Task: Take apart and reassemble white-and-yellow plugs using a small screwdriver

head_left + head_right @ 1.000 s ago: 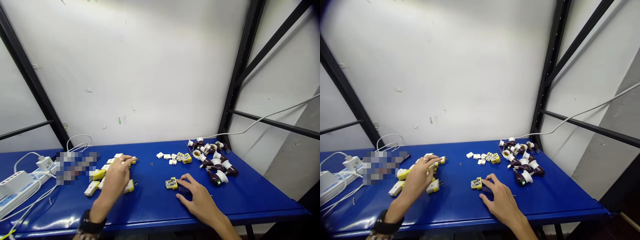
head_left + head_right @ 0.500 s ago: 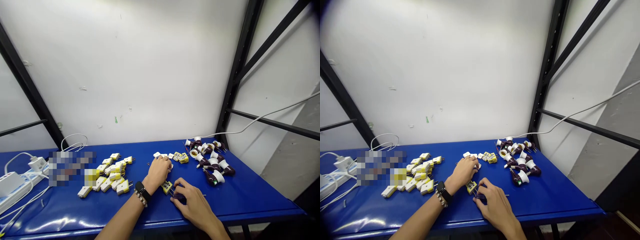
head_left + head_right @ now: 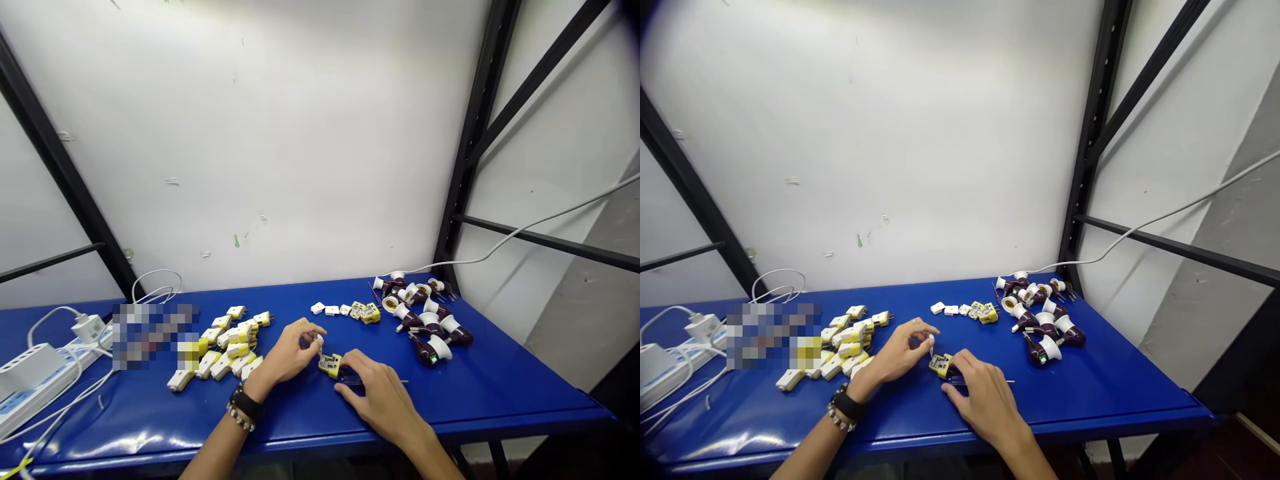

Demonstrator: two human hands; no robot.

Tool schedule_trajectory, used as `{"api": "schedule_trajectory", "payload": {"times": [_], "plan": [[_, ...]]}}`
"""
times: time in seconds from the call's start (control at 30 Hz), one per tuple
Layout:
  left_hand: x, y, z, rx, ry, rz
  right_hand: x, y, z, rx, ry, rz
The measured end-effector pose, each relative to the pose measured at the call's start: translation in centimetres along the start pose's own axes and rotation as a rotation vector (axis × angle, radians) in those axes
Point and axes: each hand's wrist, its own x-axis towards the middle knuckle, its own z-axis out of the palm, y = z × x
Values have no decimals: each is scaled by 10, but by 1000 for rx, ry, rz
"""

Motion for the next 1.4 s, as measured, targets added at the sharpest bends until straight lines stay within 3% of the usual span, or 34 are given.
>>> {"api": "schedule_trajectory", "payload": {"times": [0.17,0.4,0.83,1.4], "plan": [[-15,6,-1,-238,-59,-34,2,1,4,-2,-4,-21],[-23,6,-1,-36,-69,143,2,1,1,24,-25,-42],[-26,4,-2,-19,-178,167,2,1,3,7,4,-4],[-33,18,8,166,-114,180,1,4,7,-44,19,-23]]}}
